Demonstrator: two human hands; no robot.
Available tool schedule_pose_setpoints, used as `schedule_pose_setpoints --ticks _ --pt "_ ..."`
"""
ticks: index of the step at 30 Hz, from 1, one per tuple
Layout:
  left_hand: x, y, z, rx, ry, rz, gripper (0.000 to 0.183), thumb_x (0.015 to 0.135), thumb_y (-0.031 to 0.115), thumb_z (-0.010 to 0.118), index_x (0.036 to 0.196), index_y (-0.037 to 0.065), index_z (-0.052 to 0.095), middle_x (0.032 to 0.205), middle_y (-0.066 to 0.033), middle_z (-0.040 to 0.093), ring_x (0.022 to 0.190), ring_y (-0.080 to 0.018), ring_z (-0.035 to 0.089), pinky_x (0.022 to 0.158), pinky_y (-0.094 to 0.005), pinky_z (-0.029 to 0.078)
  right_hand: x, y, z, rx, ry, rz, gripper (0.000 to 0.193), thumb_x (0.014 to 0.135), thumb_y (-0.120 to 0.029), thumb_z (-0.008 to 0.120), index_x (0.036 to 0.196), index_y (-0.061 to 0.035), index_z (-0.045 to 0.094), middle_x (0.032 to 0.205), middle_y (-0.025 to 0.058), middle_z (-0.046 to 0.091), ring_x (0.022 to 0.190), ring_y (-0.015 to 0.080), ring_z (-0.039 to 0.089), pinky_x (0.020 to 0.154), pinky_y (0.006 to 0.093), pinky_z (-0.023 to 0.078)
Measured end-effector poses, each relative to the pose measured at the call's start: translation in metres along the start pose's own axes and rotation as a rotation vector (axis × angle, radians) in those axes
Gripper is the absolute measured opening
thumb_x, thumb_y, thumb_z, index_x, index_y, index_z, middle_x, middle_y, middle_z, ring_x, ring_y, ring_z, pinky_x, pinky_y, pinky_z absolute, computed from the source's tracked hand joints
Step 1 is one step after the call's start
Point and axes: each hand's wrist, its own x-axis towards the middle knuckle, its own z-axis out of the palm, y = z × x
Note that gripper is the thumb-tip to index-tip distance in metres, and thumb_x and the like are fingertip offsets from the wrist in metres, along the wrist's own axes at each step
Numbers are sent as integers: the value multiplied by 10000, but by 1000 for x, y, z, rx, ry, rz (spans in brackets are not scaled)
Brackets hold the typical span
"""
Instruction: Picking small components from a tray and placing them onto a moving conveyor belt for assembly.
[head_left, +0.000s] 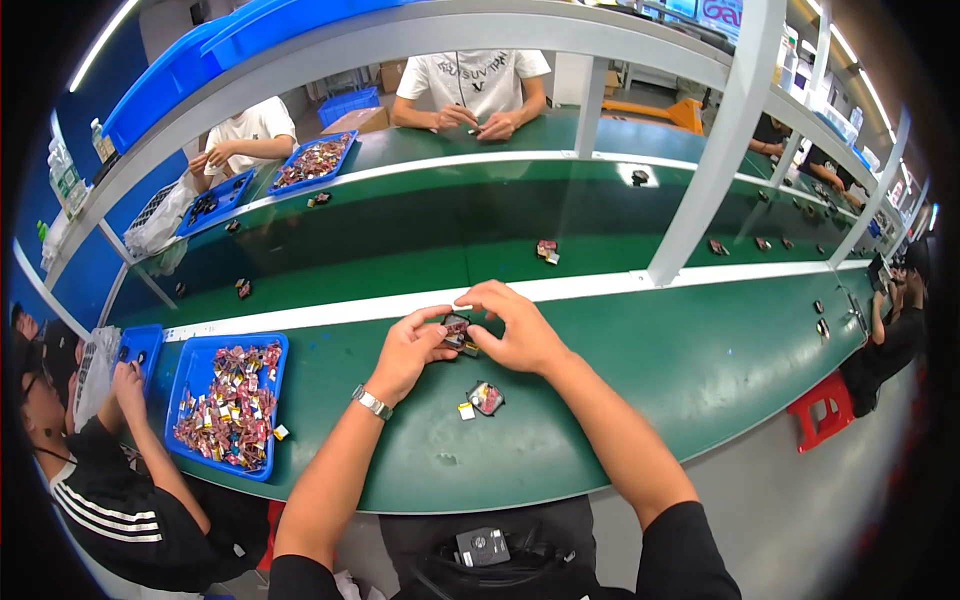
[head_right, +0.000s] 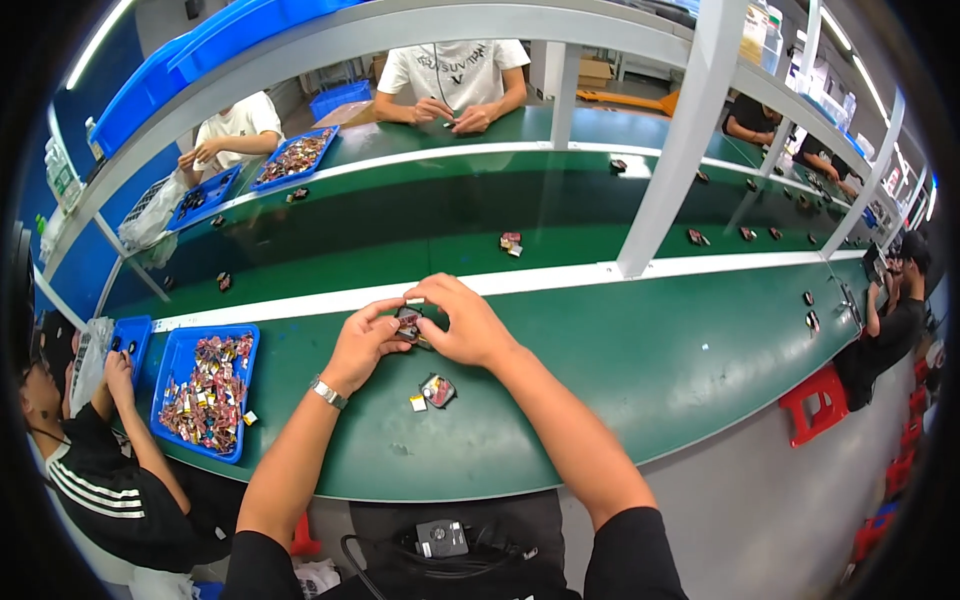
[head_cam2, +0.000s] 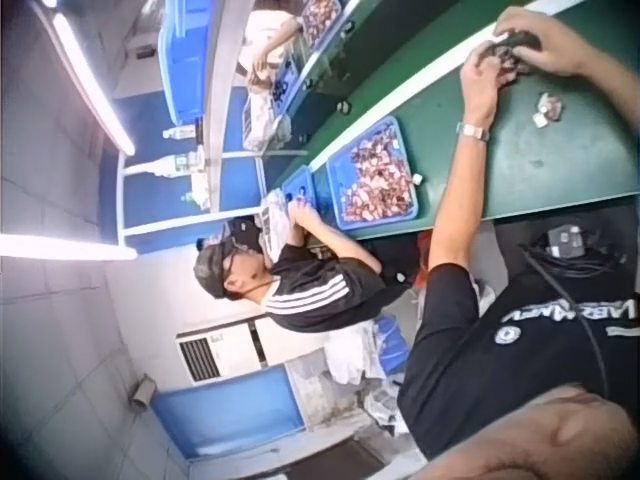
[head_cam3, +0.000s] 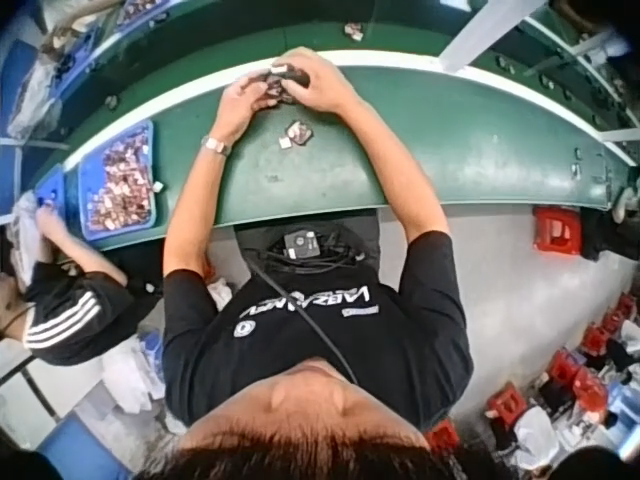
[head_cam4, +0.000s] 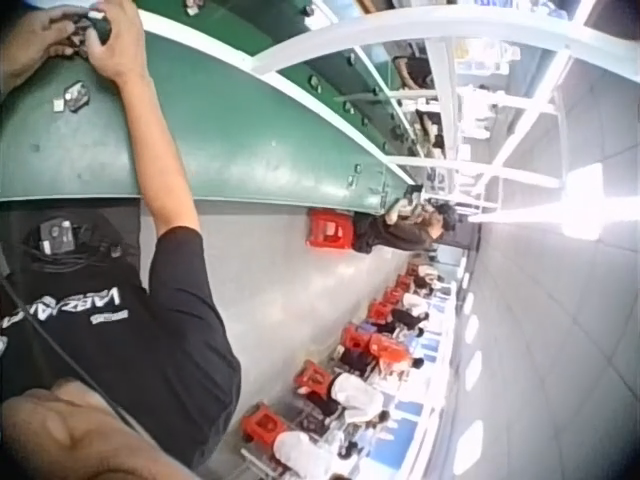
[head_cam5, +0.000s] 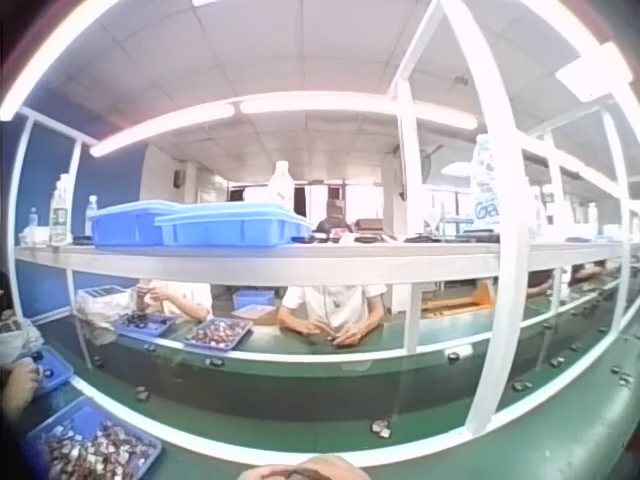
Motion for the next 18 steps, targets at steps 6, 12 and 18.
schedule_pose_setpoints --ticks 6,12,18 --pt "2 -6 3 -17 -60 69 420 993 49 499 1406 -11 455 1194 -145 629 1053 -209 650 902 -335 582 -16 2 10 -175 -30 -11 317 806 -68 732 1119 -81 676 1157 90 593 1065 261 605 909 345 512" --pt "2 -1 -1 -13 -92 37 425 979 2 474 1404 31 480 1238 -133 606 1071 -194 639 912 -326 579 -8 9 18 -282 41 -127 269 779 -44 742 1032 -108 678 1153 48 592 949 228 634 788 339 552" --pt "4 0 -3 -17 -126 30 399 966 -22 484 1361 30 487 1240 -126 602 1066 -191 641 923 -327 576 -5 16 18 -327 -26 -147 248 778 -37 741 1009 -89 669 1134 58 588 1031 246 610 821 360 546"
